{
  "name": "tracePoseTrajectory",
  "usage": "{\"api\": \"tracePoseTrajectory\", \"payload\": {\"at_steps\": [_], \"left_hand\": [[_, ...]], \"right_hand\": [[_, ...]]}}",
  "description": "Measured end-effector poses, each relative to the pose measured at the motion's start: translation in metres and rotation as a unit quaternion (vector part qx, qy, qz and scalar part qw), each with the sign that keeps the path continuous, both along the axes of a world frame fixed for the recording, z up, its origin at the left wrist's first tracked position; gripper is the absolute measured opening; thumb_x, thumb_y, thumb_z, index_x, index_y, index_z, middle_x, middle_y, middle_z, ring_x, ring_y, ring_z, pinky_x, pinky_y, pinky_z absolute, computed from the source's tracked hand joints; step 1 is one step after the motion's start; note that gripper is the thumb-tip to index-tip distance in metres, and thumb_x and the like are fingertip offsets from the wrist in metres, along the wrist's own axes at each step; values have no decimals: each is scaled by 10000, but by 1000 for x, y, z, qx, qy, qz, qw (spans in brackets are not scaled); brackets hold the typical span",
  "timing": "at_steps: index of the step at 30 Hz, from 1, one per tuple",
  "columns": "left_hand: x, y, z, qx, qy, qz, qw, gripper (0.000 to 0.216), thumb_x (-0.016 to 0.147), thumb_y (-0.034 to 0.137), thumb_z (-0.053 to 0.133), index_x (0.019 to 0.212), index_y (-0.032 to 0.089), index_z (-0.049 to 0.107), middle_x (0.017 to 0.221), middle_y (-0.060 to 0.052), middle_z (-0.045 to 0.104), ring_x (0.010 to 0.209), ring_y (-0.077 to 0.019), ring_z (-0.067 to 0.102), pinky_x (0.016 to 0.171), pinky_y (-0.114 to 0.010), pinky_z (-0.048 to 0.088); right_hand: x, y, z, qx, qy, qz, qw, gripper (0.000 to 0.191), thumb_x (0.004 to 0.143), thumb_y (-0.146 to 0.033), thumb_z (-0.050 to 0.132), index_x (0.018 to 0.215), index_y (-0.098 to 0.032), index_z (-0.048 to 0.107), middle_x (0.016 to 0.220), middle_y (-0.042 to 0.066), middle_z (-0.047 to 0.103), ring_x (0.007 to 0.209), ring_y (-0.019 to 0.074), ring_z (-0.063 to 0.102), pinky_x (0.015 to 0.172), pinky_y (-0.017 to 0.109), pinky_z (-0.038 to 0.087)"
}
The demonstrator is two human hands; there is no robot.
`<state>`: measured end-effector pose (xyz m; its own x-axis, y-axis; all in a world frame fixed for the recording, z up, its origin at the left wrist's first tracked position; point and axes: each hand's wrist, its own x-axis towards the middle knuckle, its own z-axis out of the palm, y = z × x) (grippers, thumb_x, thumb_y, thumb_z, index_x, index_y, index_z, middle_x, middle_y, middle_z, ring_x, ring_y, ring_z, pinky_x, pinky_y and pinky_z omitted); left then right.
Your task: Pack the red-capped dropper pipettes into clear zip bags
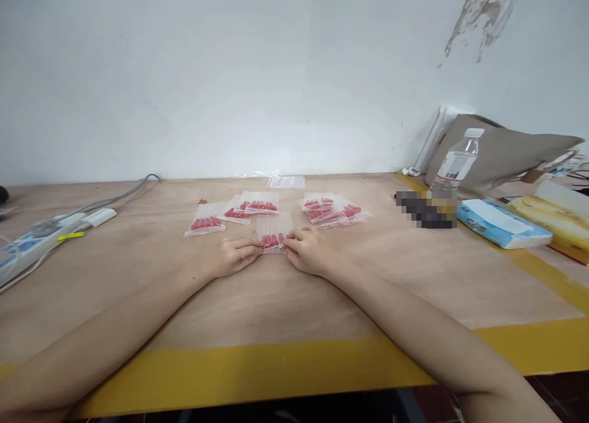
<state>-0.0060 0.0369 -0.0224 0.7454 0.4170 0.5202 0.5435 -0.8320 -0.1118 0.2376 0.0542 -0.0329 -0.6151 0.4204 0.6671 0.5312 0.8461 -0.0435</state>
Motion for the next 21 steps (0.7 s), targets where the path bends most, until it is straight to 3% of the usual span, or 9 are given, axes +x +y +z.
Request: {"api": "tracePoseTrajectory", "payload": {"at_steps": [9,12,16,18,21], "left_hand": [[4,-1,2,1,5,1,1000,230,913,211,387,879,186,613,938,-40,656,809,-125,627,727,-225,503],[4,-1,2,-6,4,5,1000,241,916,216,375,880,187,612,929,-45,655,798,-125,627,719,-228,503],[2,0,0,-9,-2,5,1000,240,908,210,377,866,180,611,922,-49,652,799,-124,626,729,-232,508],[1,1,0,5,-11,5,1000,226,901,213,391,867,184,612,931,-47,653,807,-125,629,733,-234,511],[2,2,-1,46,-10,13,999,207,895,217,413,880,188,617,955,-45,659,832,-136,634,740,-245,515]], "right_hand": [[-8,3,-8,5,12,-78,997,127,748,-106,478,737,-181,580,712,38,590,682,160,534,695,303,373],[-11,-2,-3,-37,40,-117,992,138,705,-65,475,729,-181,547,735,44,572,675,162,521,639,286,377],[4,-9,10,-122,39,-34,991,63,745,-164,529,793,-182,566,778,40,573,666,137,526,626,262,397],[17,-8,14,-95,-1,13,995,139,759,-230,553,889,-199,592,837,47,597,763,161,541,719,303,398],[32,-1,14,-12,-57,12,998,167,794,-253,523,932,-238,617,842,43,625,842,189,532,843,385,347]]}}
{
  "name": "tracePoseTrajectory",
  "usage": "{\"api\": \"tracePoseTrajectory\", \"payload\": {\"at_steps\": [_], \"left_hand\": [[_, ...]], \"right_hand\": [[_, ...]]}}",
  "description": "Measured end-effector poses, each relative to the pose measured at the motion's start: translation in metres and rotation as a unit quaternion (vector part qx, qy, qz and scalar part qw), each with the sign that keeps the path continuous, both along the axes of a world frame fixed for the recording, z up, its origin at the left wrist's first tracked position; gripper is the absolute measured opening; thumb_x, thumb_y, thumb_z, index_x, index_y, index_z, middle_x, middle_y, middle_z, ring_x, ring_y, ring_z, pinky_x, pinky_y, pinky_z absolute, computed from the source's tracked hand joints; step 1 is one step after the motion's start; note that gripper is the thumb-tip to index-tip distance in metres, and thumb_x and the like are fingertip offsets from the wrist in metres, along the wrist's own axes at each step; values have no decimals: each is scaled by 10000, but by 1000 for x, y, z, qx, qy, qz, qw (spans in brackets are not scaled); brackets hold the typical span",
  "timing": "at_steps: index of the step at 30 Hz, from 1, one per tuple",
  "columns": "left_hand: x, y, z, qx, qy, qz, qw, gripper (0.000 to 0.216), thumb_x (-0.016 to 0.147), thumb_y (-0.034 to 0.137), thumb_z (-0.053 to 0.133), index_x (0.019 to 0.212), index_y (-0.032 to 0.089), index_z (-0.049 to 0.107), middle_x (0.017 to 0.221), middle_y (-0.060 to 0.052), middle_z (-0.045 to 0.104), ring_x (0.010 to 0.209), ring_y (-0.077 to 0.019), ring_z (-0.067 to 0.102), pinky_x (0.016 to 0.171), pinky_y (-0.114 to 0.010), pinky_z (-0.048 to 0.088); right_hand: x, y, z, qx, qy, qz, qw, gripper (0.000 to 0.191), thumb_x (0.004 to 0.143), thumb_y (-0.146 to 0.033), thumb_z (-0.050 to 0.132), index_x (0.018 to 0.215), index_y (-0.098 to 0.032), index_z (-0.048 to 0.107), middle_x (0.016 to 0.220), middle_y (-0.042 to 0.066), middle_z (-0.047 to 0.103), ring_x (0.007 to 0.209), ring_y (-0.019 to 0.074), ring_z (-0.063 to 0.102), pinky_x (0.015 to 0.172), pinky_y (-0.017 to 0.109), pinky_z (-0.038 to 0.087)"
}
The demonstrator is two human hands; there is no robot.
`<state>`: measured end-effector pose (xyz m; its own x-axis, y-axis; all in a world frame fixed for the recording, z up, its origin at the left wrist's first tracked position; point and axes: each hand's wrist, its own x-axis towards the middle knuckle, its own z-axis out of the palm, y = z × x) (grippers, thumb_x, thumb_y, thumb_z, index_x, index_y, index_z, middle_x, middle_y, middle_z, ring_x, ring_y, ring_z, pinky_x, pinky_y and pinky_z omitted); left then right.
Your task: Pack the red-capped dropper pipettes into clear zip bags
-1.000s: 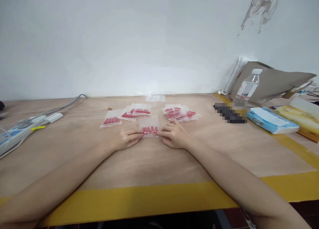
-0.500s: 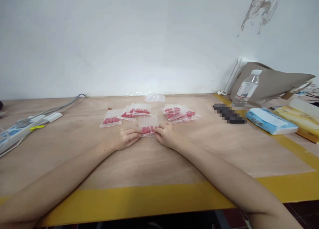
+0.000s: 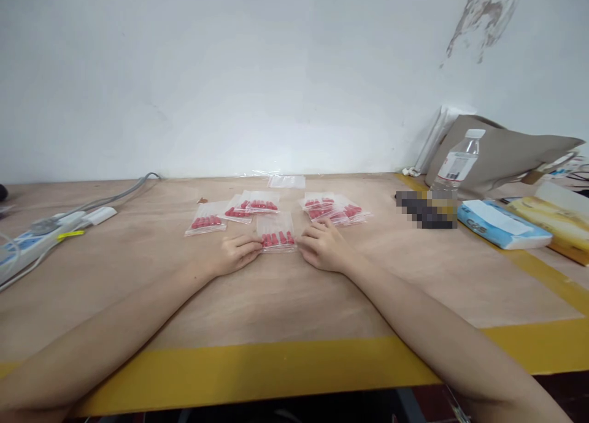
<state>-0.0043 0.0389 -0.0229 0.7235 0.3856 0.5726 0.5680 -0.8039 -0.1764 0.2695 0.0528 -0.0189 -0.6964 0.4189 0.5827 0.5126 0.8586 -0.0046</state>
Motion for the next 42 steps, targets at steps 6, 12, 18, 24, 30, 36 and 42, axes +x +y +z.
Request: {"api": "tracePoseTrajectory", "payload": {"at_steps": [6,12,18,24,30,36,42], "left_hand": [[1,1,0,50,27,6,998,239,901,207,399,827,178,625,907,-37,672,764,-133,644,709,-243,517],[0,0,8,89,97,21,991,272,897,175,388,722,160,595,774,-35,655,647,-124,613,601,-230,489],[-3,3,12,125,85,13,988,254,875,163,424,656,157,553,707,-29,627,574,-122,563,538,-230,435],[3,5,12,114,18,-17,993,113,844,170,491,797,158,593,814,-26,657,687,-133,603,626,-240,481],[35,8,5,105,-21,-28,994,135,862,172,476,854,155,609,863,-50,662,779,-147,618,714,-270,502],[43,9,5,153,-10,-31,988,147,855,134,477,774,136,600,776,-47,662,698,-146,614,659,-273,507],[41,10,6,189,8,-52,981,148,852,121,476,750,140,582,756,-42,654,722,-143,613,678,-277,504]], "right_hand": [[-7,11,-2,60,-50,5,997,223,872,-247,407,853,-258,629,754,25,625,756,158,507,883,396,323],[-12,8,3,85,-91,7,992,324,900,-198,325,754,-251,610,680,8,585,701,138,472,865,378,318],[-14,8,2,145,-88,-13,985,282,887,-183,369,740,-242,602,669,-8,587,690,125,471,871,375,285],[-22,9,-1,227,-44,-7,973,205,856,-156,451,721,-204,598,636,-22,590,673,111,463,824,340,284],[-35,4,1,223,-22,-27,974,234,861,-174,435,688,-181,593,632,0,583,652,115,461,812,324,280],[-41,0,-2,196,12,-32,980,205,856,-182,440,739,-171,607,656,10,599,660,123,482,815,333,277],[-44,-3,-3,201,7,-35,979,207,859,-183,436,752,-180,613,661,13,604,664,127,479,807,335,277]]}}
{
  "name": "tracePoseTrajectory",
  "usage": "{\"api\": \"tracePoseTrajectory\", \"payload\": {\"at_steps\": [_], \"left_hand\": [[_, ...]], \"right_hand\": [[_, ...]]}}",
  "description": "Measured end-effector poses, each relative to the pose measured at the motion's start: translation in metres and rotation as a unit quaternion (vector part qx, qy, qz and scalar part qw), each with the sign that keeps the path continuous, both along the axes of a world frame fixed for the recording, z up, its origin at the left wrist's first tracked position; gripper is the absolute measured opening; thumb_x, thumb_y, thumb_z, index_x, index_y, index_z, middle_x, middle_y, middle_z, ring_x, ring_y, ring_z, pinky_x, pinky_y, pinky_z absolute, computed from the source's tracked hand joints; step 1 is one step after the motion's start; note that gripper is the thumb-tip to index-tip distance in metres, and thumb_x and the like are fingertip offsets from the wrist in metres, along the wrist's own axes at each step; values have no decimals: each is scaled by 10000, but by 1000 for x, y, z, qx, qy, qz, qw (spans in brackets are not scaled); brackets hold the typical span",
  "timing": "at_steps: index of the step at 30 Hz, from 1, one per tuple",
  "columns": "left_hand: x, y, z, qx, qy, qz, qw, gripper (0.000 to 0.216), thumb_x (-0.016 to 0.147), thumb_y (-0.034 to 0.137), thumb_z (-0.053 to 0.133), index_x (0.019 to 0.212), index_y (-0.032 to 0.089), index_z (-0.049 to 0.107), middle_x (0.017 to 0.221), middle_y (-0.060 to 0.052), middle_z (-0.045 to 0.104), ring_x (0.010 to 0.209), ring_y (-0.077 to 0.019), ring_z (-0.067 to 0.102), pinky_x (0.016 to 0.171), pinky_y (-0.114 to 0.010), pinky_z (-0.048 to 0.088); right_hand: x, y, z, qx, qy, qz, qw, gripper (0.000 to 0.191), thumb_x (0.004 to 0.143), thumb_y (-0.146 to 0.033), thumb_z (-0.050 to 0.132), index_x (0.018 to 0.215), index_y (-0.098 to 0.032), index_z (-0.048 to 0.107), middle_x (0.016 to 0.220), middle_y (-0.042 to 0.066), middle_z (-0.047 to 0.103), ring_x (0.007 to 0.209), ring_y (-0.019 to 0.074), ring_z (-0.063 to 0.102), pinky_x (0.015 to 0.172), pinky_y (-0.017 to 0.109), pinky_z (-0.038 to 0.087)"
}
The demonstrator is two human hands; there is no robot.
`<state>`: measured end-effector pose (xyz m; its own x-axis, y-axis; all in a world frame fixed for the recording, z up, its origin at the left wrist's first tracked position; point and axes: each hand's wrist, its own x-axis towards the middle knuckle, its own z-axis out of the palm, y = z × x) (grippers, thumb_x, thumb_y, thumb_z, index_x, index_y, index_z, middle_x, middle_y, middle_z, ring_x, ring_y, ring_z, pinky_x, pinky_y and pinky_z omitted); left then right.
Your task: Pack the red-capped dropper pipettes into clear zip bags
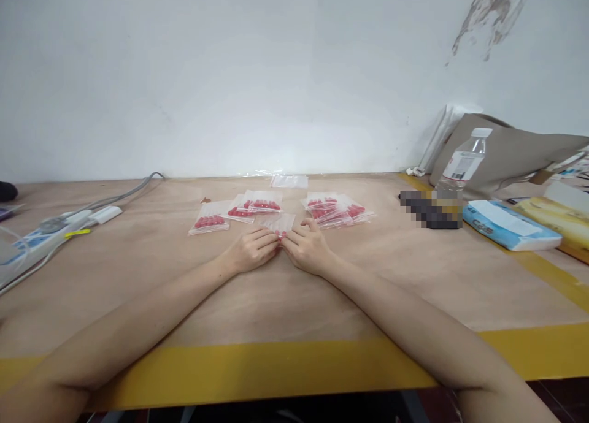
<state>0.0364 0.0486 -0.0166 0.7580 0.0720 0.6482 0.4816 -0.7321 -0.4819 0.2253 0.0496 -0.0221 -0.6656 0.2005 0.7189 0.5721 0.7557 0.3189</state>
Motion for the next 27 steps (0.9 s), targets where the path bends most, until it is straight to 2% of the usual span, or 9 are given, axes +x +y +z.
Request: {"api": "tracePoseTrajectory", "payload": {"at_steps": [7,13,17,20,22,24,27], "left_hand": [[-9,0,5,23,1,-5,1000,86,843,138,502,796,145,574,765,-40,656,716,-138,615,672,-278,510],[-31,-4,12,52,13,9,999,80,840,124,504,837,145,581,812,-45,668,756,-148,628,732,-307,518],[-61,0,10,25,16,77,997,145,856,111,459,817,138,596,816,-66,661,768,-169,616,726,-325,503],[-80,7,8,-8,-42,144,989,184,869,135,434,825,147,612,786,-70,653,751,-177,601,695,-319,485],[-85,11,7,-37,-68,157,985,200,877,157,429,825,159,621,796,-61,656,769,-176,599,714,-314,473],[-84,12,8,-77,-83,182,977,203,882,211,432,859,174,630,854,-61,658,833,-187,593,767,-329,455],[-87,12,11,-141,-126,290,938,306,860,384,457,1036,183,604,1073,-95,606,1027,-243,528,891,-391,390]], "right_hand": [[8,-1,3,16,0,-26,1000,206,853,-151,430,735,-182,596,654,1,600,662,116,483,846,337,261],[23,1,-1,-3,16,-43,999,199,847,-153,433,719,-190,581,667,-3,611,672,116,506,870,333,249],[48,8,0,-21,40,-63,997,168,834,-152,450,743,-194,585,720,2,637,704,124,536,879,348,255],[66,14,4,-41,84,-85,992,134,824,-163,469,767,-194,586,744,13,648,722,142,557,867,375,273],[69,16,5,-81,89,-70,990,114,826,-180,468,784,-194,574,802,35,647,772,163,565,819,366,319],[62,16,4,-153,97,-26,983,98,837,-200,446,816,-191,542,898,68,624,814,173,564,738,333,377],[47,12,1,-299,163,47,939,78,868,-233,398,857,-194,465,932,87,596,795,162,573,665,307,442]]}}
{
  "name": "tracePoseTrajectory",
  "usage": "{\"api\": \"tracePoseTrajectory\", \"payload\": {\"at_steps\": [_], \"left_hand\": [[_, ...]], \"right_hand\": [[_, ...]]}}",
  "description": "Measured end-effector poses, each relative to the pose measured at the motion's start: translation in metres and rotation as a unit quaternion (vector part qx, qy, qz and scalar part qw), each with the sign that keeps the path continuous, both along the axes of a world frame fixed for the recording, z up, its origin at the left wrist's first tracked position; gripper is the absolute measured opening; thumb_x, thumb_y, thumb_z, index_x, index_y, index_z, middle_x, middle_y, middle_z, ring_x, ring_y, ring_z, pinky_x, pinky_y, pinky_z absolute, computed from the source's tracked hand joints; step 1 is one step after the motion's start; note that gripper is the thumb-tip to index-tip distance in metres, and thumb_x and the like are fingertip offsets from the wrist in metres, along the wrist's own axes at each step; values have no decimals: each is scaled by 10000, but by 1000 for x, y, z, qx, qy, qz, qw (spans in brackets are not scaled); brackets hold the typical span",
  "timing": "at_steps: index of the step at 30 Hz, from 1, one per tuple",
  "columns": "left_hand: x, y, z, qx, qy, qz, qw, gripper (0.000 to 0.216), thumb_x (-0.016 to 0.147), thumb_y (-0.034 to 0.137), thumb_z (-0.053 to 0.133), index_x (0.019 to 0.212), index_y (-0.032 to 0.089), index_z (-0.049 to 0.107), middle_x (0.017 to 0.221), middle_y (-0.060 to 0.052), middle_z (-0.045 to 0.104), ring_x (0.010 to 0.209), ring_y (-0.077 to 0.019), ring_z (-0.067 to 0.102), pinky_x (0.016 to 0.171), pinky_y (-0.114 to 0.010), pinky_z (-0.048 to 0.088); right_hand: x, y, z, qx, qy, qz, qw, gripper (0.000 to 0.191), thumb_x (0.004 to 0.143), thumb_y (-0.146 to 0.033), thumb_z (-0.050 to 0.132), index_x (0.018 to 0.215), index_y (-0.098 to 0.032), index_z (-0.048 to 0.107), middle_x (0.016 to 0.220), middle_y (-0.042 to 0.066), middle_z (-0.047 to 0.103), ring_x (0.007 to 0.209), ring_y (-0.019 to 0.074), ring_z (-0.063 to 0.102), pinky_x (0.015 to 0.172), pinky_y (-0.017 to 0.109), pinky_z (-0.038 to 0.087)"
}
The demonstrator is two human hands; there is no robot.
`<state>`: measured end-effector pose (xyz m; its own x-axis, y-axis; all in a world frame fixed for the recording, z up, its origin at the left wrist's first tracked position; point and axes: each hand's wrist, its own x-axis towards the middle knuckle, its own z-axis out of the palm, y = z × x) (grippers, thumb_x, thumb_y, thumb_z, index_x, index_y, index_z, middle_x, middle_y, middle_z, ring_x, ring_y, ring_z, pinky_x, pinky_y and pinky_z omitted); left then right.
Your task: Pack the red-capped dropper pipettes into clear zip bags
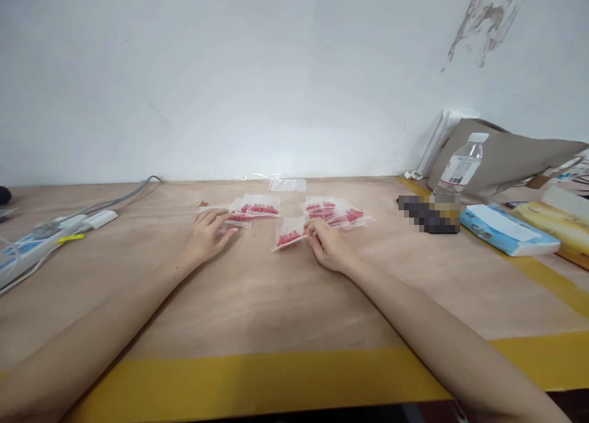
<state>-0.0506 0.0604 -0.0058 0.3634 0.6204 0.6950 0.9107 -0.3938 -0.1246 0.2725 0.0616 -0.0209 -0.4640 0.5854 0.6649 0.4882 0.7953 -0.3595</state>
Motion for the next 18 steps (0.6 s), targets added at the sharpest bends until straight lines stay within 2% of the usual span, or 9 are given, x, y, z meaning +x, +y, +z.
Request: {"api": "tracePoseTrajectory", "payload": {"at_steps": [2,5,7,9,14,18], "left_hand": [[-9,0,1,-66,-30,98,993,451,853,480,409,1167,185,542,1231,-115,510,1159,-278,432,958,-429,327],[-27,4,1,-212,-41,204,955,553,874,536,269,1309,226,408,1394,-111,328,1296,-311,249,1004,-502,232],[-35,6,1,-301,-34,232,924,636,851,605,230,1370,244,297,1442,-120,224,1328,-329,155,1006,-542,188],[-37,8,2,-353,-23,238,904,732,810,677,218,1395,236,228,1454,-143,175,1332,-344,127,1007,-548,172],[-34,0,0,-377,-7,249,892,771,798,696,174,1400,215,206,1453,-165,158,1322,-364,141,1009,-533,173],[-37,-14,3,-376,14,249,893,757,805,680,180,1391,204,234,1446,-161,183,1326,-352,134,1003,-564,154]], "right_hand": [[-6,-1,1,-93,67,35,993,83,884,-275,384,867,-205,426,948,85,598,809,163,587,673,324,478],[-6,3,10,-176,181,77,964,148,876,-368,410,848,-224,395,1055,90,580,873,168,596,722,357,506],[-6,10,19,-203,257,91,940,189,854,-409,445,831,-231,385,1073,77,576,882,161,599,752,365,507],[-10,22,27,-224,305,95,921,206,821,-411,490,814,-232,388,1057,55,578,878,155,601,779,369,499],[-53,67,25,-252,360,76,895,181,740,-338,495,713,-214,366,980,25,575,863,145,586,798,369,482],[-91,101,10,-260,309,-6,915,65,731,-244,366,689,-211,329,951,24,571,816,124,579,741,325,484]]}}
